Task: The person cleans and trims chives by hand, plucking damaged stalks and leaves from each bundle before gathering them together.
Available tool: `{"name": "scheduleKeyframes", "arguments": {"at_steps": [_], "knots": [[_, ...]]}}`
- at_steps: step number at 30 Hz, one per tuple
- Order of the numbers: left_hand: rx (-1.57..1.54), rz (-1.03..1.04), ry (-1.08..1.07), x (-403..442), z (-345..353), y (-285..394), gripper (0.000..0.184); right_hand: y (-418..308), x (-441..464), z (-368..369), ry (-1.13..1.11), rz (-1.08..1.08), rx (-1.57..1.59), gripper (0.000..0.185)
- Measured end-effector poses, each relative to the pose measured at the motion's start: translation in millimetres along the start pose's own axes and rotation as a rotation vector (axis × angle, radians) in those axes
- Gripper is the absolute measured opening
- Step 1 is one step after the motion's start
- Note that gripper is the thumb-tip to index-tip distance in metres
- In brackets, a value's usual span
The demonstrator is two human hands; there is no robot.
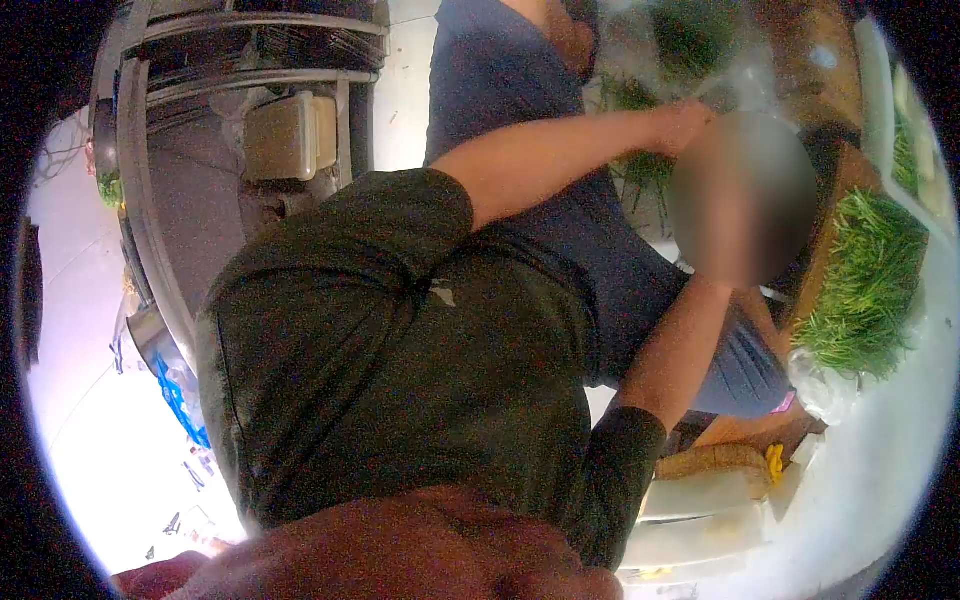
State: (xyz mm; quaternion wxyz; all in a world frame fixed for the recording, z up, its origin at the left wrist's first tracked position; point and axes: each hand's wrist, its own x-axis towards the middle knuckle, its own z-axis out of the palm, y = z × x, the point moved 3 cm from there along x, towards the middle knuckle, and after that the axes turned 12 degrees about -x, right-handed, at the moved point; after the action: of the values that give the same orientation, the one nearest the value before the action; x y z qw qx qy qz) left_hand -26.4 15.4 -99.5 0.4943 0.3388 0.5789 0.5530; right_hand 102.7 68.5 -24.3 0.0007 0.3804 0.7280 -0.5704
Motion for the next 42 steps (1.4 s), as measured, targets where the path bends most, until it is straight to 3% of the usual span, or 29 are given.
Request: {"name": "scheduleKeyframes", "arguments": {"at_steps": [2,6,9,15,18,21,24,27,30,33,36,39,41,42], "knots": [[0.037,-0.1,-0.013,-0.6,-4.8,9.0,0.038,-5.1,-2.2,3.3,0.194,-0.058,-0.01,0.021],[0.343,-0.169,0.023,6.9,-9.3,2.9,0.042,14.0,10.3,-9.5,0.075,-0.118,-0.209,0.02],[0.297,-0.01,-0.036,15.4,-12.9,-10.7,0.036,25.0,14.3,-13.5,0.01,-0.172,-0.368,0.024],[0.346,-0.052,-0.064,25.8,-15.3,-12.5,0.045,24.7,16.3,-11.0,-0.104,-0.2,-0.468,0.04],[0.361,0.041,-0.072,19.8,-17.3,-10.6,0.043,17.6,15.0,-5.9,-0.136,-0.165,-0.392,0.049],[0.459,0.206,-0.063,23.1,-13.0,-13.6,0.041,5.8,7.5,-4.3,-0.116,-0.111,-0.294,0.046],[0.548,0.153,-0.129,17.2,-9.4,-2.7,0.04,12.5,9.9,-5.9,-0.078,-0.172,-0.35,0.044],[0.699,0.244,-0.138,19.6,-6.4,-8.3,0.04,23.4,14.4,-7.0,0.005,-0.279,-0.534,0.043],[0.392,0.04,-0.095,9.5,-14.1,6.9,0.044,45.9,21.8,-8.9,0.13,-0.399,-0.851,0.041],[0.326,-0.217,0.199,-5.4,-26.8,46.4,0.055,79.9,29.0,-11.7,0.276,-0.508,-1.261,0.04],[0.201,-0.121,0.387,6.9,-40.4,22.2,0.066,96.8,34.9,-10.7,0.384,-0.581,-1.607,0.039],[0.421,-0.174,0.292,7.9,-38.6,20.5,0.064,88.1,29.4,-11.6,0.392,-0.688,-1.637,0.039],[0.38,-0.179,0.21,-3.6,-23.5,33.9,0.057,77.8,25.9,-11.2,0.338,-0.684,-1.439,0.04],[0.36,-0.182,0.167,-7.1,-18.2,37.5,0.053,66.5,23.7,-11.3,0.239,-0.632,-1.178,0.04]]}}
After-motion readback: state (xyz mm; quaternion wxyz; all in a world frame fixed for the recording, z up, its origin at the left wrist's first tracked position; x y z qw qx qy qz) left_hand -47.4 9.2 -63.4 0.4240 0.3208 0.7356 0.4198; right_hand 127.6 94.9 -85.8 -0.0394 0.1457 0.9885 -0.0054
